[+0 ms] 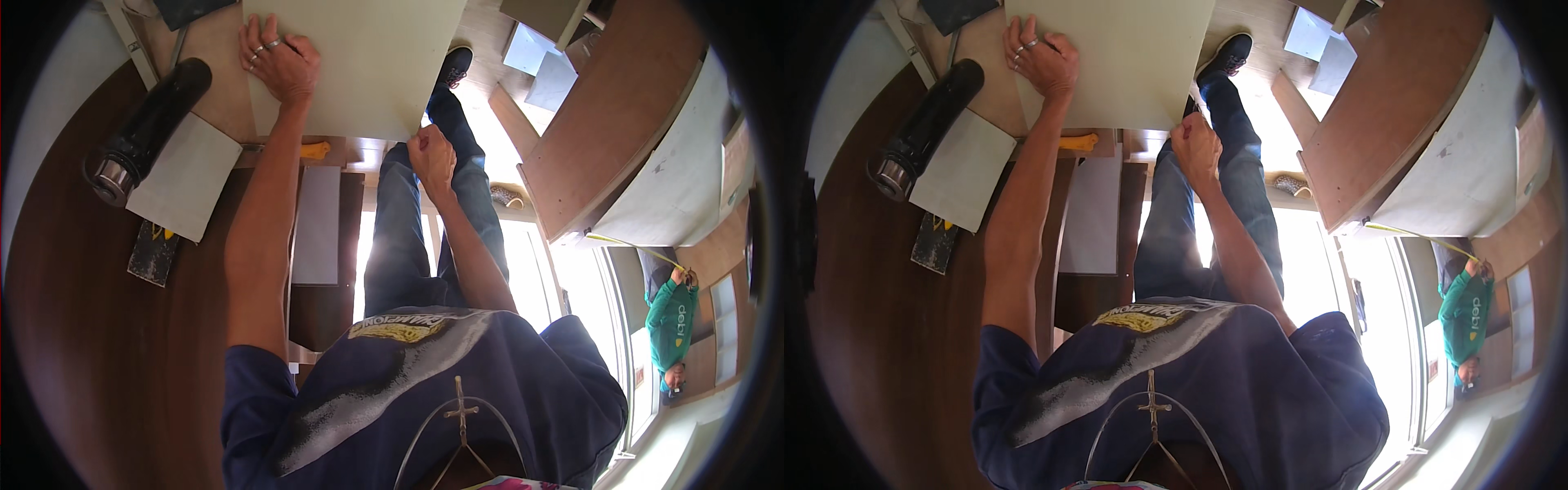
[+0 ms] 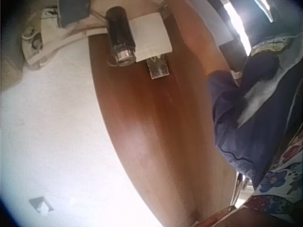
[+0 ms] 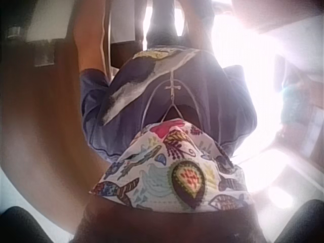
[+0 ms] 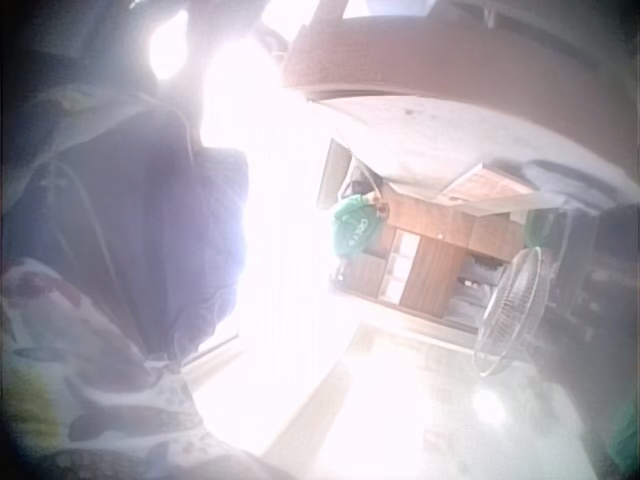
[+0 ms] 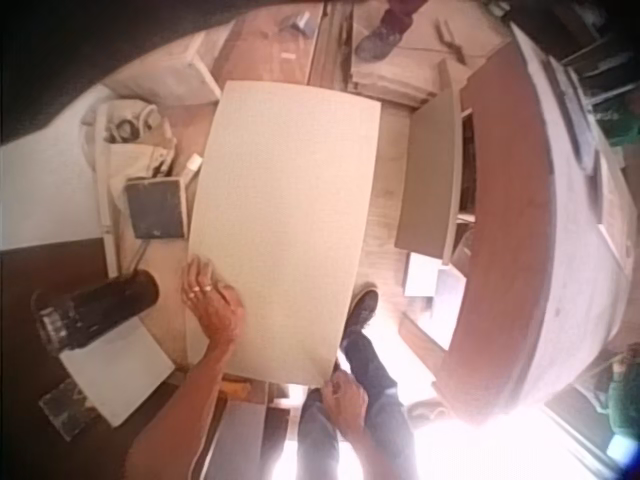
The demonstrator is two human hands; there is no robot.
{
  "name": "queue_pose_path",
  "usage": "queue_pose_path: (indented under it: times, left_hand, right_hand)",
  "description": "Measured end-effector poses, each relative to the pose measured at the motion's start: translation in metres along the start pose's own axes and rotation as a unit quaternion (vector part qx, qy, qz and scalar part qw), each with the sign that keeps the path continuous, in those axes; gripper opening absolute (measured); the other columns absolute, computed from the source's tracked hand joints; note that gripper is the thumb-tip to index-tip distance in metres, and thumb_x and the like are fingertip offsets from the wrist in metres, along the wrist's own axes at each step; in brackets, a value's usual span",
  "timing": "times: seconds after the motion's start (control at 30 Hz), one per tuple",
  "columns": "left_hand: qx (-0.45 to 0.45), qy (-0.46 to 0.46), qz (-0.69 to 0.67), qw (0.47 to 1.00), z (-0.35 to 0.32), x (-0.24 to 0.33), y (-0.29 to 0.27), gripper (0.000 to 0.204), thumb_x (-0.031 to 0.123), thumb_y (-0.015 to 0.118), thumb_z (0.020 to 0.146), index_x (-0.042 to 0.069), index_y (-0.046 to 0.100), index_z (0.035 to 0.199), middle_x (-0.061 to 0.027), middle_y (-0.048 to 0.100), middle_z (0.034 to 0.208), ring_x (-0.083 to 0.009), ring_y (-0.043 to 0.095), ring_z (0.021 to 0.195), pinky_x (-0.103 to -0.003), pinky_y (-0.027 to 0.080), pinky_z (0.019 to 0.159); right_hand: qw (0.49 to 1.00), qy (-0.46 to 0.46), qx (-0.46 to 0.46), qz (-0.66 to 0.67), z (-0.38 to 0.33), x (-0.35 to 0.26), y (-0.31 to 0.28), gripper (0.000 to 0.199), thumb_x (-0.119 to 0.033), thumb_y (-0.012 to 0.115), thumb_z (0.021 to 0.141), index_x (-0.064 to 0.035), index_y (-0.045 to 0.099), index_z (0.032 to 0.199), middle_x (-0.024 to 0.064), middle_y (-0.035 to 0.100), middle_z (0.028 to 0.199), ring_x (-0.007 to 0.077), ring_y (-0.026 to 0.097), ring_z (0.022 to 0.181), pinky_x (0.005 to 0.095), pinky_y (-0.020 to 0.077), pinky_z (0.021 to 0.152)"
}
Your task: The person applies edge banding to a wooden panel by sanding the surface, trimming the excess with a utility knife and a pencil, and using a scraper to smooth the edges.
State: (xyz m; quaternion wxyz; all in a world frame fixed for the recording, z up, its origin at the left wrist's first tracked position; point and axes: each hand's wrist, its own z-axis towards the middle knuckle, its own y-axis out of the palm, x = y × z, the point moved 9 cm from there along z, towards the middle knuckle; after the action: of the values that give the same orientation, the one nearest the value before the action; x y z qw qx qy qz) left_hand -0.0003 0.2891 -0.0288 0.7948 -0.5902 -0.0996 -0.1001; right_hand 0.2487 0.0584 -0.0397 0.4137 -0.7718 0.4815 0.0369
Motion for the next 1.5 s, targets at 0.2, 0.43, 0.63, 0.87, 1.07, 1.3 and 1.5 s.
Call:
queue_pose_path:
  times: [0.2, 0.43, 0.63, 0.87, 1.07, 1.3, 1.5]
  left_hand:
    - [0.004, 0.001, 0.005, 1.000, 0.000, 0.000, -0.002, 0.047, 0.014, 0.057, 0.085, 0.009, 0.053, 0.131, -0.0171, 0.051, 0.142, -0.0414, 0.042, 0.139, -0.057, 0.031, 0.113]
    - [0.003, -0.001, -0.002, 1.000, 0.001, 0.001, -0.005, 0.047, 0.014, 0.055, 0.087, 0.007, 0.052, 0.133, -0.0184, 0.051, 0.143, -0.0404, 0.042, 0.139, -0.057, 0.030, 0.113]
    - [0.005, 0.007, -0.003, 1.000, 0.004, 0.006, -0.005, 0.048, 0.014, 0.057, 0.085, 0.008, 0.052, 0.132, -0.0166, 0.051, 0.143, -0.0416, 0.042, 0.138, -0.057, 0.030, 0.113]
    - [-0.005, 0.004, -0.005, 1.000, 0.004, 0.006, -0.004, 0.047, 0.014, 0.056, 0.085, 0.007, 0.052, 0.132, -0.0167, 0.050, 0.143, -0.0411, 0.041, 0.138, -0.057, 0.030, 0.113]
    - [-0.016, 0.009, 0.000, 1.000, 0.004, 0.005, -0.004, 0.047, 0.013, 0.056, 0.085, 0.006, 0.052, 0.131, -0.0177, 0.050, 0.143, -0.0412, 0.041, 0.139, -0.057, 0.029, 0.114]
    - [-0.029, 0.003, -0.003, 1.000, 0.005, 0.008, -0.001, 0.047, 0.014, 0.054, 0.088, 0.005, 0.051, 0.134, -0.0191, 0.047, 0.147, -0.0406, 0.038, 0.142, -0.059, 0.029, 0.113]
    - [-0.040, -0.001, 0.007, 0.999, 0.005, 0.005, -0.002, 0.048, 0.013, 0.054, 0.089, 0.006, 0.050, 0.136, -0.0196, 0.046, 0.148, -0.0418, 0.037, 0.143, -0.059, 0.028, 0.115]
  right_hand:
    - [0.998, 0.018, -0.039, -0.040, 0.009, -0.001, 0.001, 0.012, -0.016, 0.063, 0.086, -0.0047, 0.064, 0.088, 0.0169, 0.069, 0.078, 0.0370, 0.069, 0.074, 0.0486, 0.0520, 0.070]
    - [0.987, 0.018, 0.055, 0.149, 0.033, -0.005, -0.023, 0.018, -0.019, 0.070, 0.091, -0.0021, 0.064, 0.090, 0.0132, 0.072, 0.080, 0.0263, 0.072, 0.077, 0.0373, 0.0556, 0.073]
    - [0.990, 0.016, 0.030, 0.138, 0.038, -0.010, -0.022, 0.022, -0.023, 0.072, 0.091, -0.0015, 0.067, 0.092, 0.0149, 0.074, 0.084, 0.0286, 0.074, 0.079, 0.0387, 0.0569, 0.074]
    - [0.999, -0.020, 0.011, -0.035, 0.053, -0.030, -0.027, 0.014, -0.017, 0.065, 0.085, -0.0027, 0.064, 0.084, 0.0155, 0.070, 0.077, 0.0361, 0.070, 0.071, 0.0463, 0.0535, 0.066]
    - [1.000, -0.004, 0.025, 0.006, 0.054, -0.028, -0.026, 0.015, -0.017, 0.064, 0.084, -0.0027, 0.062, 0.082, 0.0160, 0.068, 0.073, 0.0352, 0.068, 0.066, 0.0463, 0.0520, 0.063]
    - [0.976, -0.040, 0.105, 0.185, 0.090, -0.026, -0.059, 0.016, -0.014, 0.062, 0.092, 0.0001, 0.065, 0.086, 0.0134, 0.061, 0.063, 0.0193, 0.058, 0.057, 0.0364, 0.0463, 0.057]
    - [0.963, -0.074, 0.123, 0.227, 0.117, -0.052, -0.061, 0.023, -0.022, 0.067, 0.096, 0.0011, 0.068, 0.097, 0.0121, 0.073, 0.082, 0.0206, 0.070, 0.074, 0.0352, 0.0563, 0.073]
